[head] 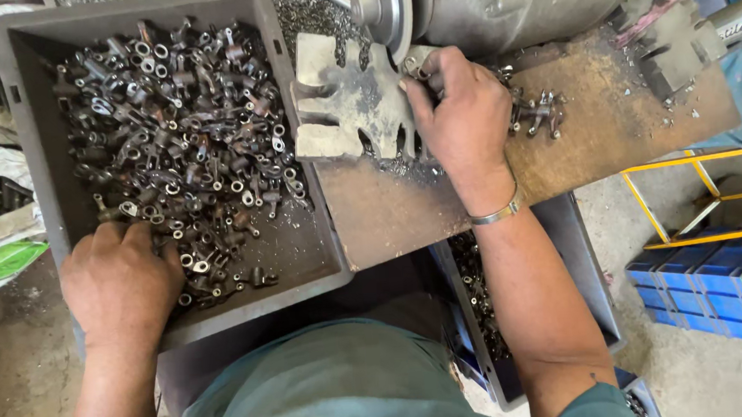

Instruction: The person picks small metal fittings one at a time from a bin, presses each against a running bench grinder to grind its edge, producing sparks, then places the ground piece on the workbench or into another container. The person repeats this pick-grind-place cycle continuously throughout the episode.

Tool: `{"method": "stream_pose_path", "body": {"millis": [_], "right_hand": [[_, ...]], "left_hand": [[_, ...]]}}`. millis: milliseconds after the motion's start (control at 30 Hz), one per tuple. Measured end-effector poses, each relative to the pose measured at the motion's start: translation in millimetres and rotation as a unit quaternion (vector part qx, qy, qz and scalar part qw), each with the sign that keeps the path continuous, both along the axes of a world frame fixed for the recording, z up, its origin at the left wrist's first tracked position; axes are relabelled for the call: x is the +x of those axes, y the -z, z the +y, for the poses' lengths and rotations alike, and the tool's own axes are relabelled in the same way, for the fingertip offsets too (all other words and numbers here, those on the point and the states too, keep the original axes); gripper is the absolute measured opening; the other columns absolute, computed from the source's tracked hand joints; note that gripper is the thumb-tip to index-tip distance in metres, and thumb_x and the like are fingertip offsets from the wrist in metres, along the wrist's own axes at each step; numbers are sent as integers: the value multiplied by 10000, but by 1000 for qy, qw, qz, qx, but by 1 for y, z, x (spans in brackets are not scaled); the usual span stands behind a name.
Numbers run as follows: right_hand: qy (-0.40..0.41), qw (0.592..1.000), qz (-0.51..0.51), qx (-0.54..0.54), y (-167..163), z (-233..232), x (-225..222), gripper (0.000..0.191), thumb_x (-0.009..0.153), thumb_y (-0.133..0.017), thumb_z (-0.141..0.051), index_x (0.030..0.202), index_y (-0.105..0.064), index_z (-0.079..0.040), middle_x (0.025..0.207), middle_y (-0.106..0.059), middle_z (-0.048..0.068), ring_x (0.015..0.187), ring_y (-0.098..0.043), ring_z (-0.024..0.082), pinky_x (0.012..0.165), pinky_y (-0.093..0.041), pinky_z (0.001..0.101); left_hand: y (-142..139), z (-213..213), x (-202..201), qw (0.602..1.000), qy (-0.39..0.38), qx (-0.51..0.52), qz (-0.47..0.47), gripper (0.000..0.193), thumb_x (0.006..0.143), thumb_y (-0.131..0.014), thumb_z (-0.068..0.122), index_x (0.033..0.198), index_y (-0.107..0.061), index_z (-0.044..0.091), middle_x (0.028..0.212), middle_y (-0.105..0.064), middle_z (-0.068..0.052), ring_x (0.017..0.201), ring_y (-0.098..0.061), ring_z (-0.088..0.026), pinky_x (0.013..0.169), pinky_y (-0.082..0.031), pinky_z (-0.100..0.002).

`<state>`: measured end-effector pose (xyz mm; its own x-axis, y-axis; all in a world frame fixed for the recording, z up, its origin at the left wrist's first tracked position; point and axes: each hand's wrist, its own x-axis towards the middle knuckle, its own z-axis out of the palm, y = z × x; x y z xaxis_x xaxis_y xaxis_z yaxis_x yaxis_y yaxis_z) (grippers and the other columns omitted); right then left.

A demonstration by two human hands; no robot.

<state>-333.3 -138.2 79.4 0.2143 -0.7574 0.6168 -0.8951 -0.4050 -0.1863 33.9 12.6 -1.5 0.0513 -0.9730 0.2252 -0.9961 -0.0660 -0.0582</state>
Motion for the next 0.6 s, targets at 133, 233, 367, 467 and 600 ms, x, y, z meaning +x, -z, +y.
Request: {"method": "stream_pose_path", "body": {"millis": [133, 233, 367, 467, 600], "right_hand": [[-20, 1000, -1, -6, -5, -1, -2, 312, 869, -907, -190, 957, -631, -76, 814, -706, 71, 764, -699, 277, 683, -546, 401], [-47, 999, -10, 8, -6, 1, -4, 309, 879, -903, -196, 966, -633, -74, 839, -714, 67, 770, -703, 266, 693, -554, 396], [-42, 999, -8, 13, -2, 0, -4, 304, 896, -897, -200, 989, -632, -84, 878, -730, 51, 811, -714, 268, 715, -555, 397], [-22, 1000, 15, -4, -1, -4, -5, 317, 882, -904, -221, 995, -638, -91, 883, -739, 44, 810, -712, 278, 704, -545, 408], [-5, 999, 39, -7, -6, -9, -7, 368, 869, -925, -286, 976, -632, -92, 868, -728, 60, 797, -707, 286, 702, -542, 418]], "left_hand": [[1, 0, 0, 1000, -3, 7, -16, 267, 784, -812, 361, 876, -718, 129, 892, -646, -62, 883, -668, -280, 765, -530, -437], [4, 1, 0, 1000, -10, 18, -16, 255, 810, -811, 360, 862, -699, 136, 862, -647, -53, 896, -668, -277, 777, -524, -440], [10, 3, 2, 1000, -2, 3, -3, 284, 846, -813, 359, 834, -663, 119, 850, -642, -49, 854, -665, -260, 764, -518, -418], [12, 2, 4, 1000, 0, -3, 13, 305, 846, -820, 356, 849, -633, 116, 804, -641, -64, 802, -666, -274, 775, -517, -442], [13, -1, 5, 995, -16, 0, 100, 316, 907, -803, 351, 901, -624, 90, 800, -655, -94, 792, -666, -324, 733, -533, -456]]}}
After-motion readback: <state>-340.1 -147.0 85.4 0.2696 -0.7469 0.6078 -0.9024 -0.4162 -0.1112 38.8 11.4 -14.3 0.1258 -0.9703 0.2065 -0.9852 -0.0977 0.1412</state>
